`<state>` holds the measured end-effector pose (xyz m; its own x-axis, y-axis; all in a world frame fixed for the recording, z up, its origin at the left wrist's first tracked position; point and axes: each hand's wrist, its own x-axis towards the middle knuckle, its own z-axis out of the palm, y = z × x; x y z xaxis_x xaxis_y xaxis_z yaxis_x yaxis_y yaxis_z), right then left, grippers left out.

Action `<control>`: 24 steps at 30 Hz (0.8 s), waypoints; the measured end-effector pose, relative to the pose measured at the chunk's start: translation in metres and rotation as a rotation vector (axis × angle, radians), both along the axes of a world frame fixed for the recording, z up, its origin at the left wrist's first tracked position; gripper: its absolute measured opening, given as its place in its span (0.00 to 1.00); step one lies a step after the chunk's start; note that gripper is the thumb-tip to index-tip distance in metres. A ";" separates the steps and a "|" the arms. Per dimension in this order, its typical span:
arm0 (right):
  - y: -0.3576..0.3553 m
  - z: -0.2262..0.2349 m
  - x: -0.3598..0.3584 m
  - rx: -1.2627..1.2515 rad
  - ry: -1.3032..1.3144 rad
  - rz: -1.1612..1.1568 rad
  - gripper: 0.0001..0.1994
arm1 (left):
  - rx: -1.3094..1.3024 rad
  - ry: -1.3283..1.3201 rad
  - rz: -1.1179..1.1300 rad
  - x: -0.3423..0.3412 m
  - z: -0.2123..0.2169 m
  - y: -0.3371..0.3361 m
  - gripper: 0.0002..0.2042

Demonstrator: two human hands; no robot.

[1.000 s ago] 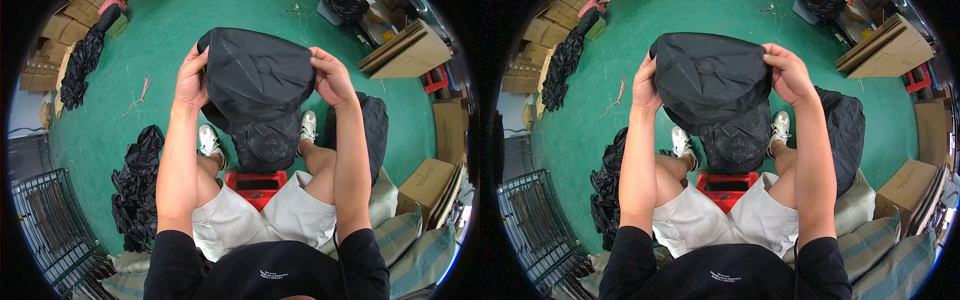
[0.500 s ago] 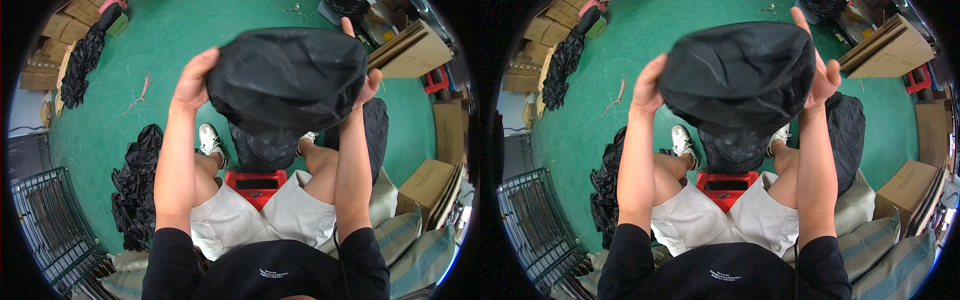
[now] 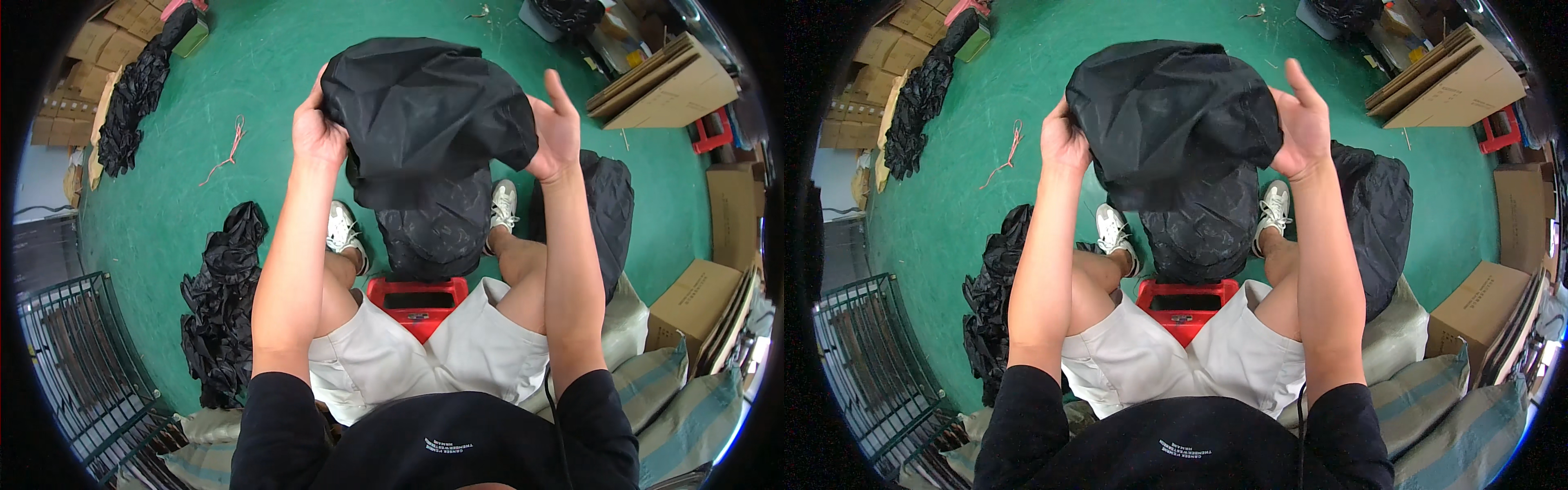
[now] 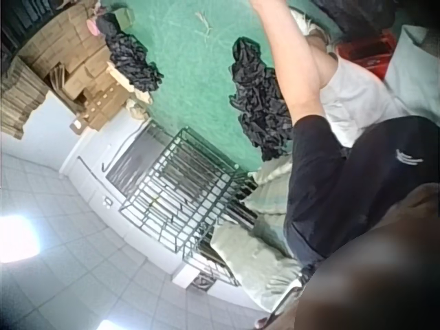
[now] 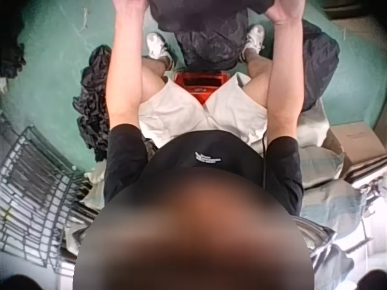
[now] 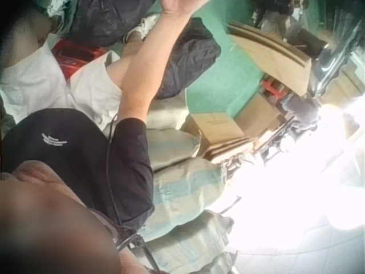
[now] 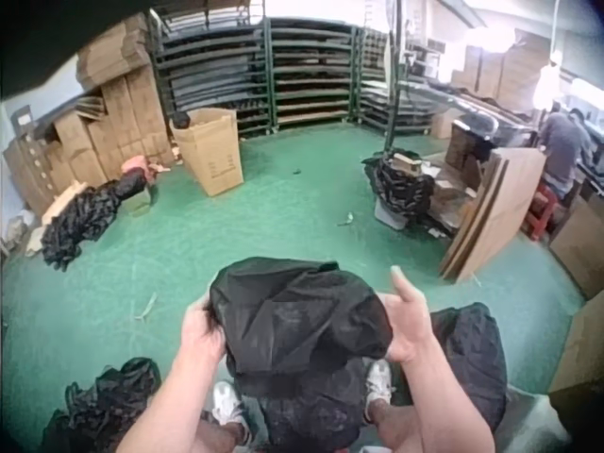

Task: Inspecting black fabric covers for quality control and stacking them.

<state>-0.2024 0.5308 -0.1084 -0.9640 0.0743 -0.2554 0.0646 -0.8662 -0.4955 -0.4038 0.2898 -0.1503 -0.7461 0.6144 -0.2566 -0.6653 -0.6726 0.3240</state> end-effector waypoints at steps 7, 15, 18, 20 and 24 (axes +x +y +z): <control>0.016 -0.025 0.004 -0.124 0.267 -0.289 0.21 | -0.311 0.315 -0.333 0.015 0.018 0.006 0.36; 0.024 -0.008 0.012 -0.181 0.389 -0.310 0.24 | -0.208 0.322 -0.095 0.021 0.037 0.003 0.38; 0.026 -0.010 0.010 -0.174 0.331 -0.289 0.23 | -0.550 0.369 -0.204 0.026 0.034 0.008 0.38; 0.019 0.004 0.012 -0.154 0.319 -0.357 0.22 | -0.414 0.445 -0.240 0.021 0.022 0.007 0.44; 0.015 0.011 0.013 -0.037 0.294 -0.494 0.25 | -0.004 0.421 -0.109 0.016 0.029 0.005 0.32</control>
<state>-0.1893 0.5456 -0.0970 -0.8481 0.5299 0.0071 -0.4880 -0.7757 -0.4002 -0.3882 0.2947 -0.1209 -0.7172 0.6948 0.0538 -0.5416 -0.6043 0.5844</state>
